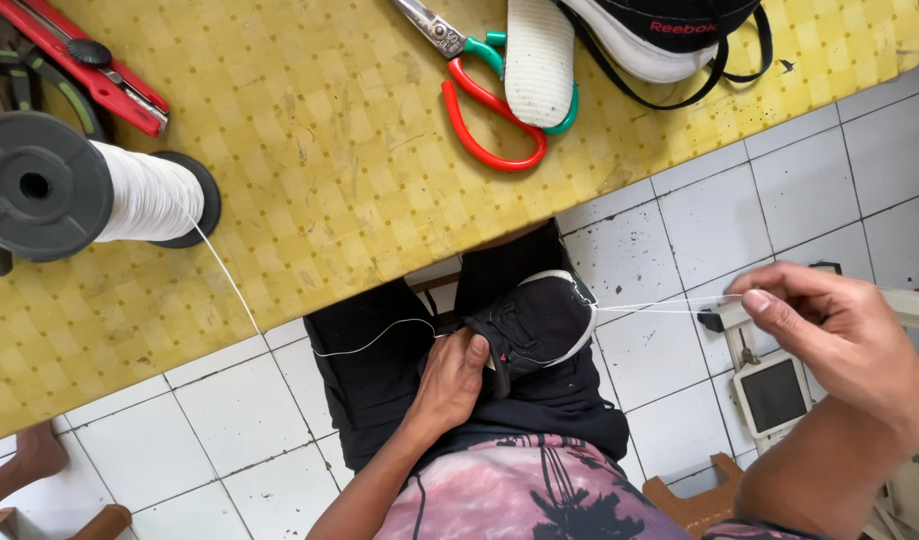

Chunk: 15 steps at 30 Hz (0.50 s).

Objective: The person hand-sews a black Reebok sneaker using a needle and white thread. They repeatedly insert the needle into the shoe's upper and pull the thread through to secure the material.

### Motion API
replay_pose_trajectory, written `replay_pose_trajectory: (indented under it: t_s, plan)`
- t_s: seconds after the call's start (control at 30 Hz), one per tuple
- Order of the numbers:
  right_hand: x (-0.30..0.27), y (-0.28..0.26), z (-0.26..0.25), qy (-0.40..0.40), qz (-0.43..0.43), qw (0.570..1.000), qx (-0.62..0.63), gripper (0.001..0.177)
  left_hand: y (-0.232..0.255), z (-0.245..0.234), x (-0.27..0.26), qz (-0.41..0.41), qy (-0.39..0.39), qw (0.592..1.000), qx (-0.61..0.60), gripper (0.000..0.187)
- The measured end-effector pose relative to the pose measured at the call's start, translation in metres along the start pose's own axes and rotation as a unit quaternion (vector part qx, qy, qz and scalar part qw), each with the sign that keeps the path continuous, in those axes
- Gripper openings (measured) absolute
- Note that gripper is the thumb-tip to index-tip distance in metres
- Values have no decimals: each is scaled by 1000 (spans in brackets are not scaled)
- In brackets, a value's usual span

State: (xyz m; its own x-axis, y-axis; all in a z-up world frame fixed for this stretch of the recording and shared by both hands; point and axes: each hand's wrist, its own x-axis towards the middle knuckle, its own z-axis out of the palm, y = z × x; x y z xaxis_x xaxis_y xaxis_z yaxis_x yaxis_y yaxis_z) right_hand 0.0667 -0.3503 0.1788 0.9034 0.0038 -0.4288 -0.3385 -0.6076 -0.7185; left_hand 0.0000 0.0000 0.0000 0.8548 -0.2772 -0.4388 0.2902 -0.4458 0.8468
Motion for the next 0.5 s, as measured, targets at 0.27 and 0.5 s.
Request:
replay_pose_trajectory:
  t_s: [0.27,0.5]
  plan:
    - [37,-15,90,-31,-55,995,-76,44,-3,-39,9,57,-147,982,-105,65]
    - [49,124,135,-90,-146,884,434,25,-6,-49,-5,40,-135,984,-111,57]
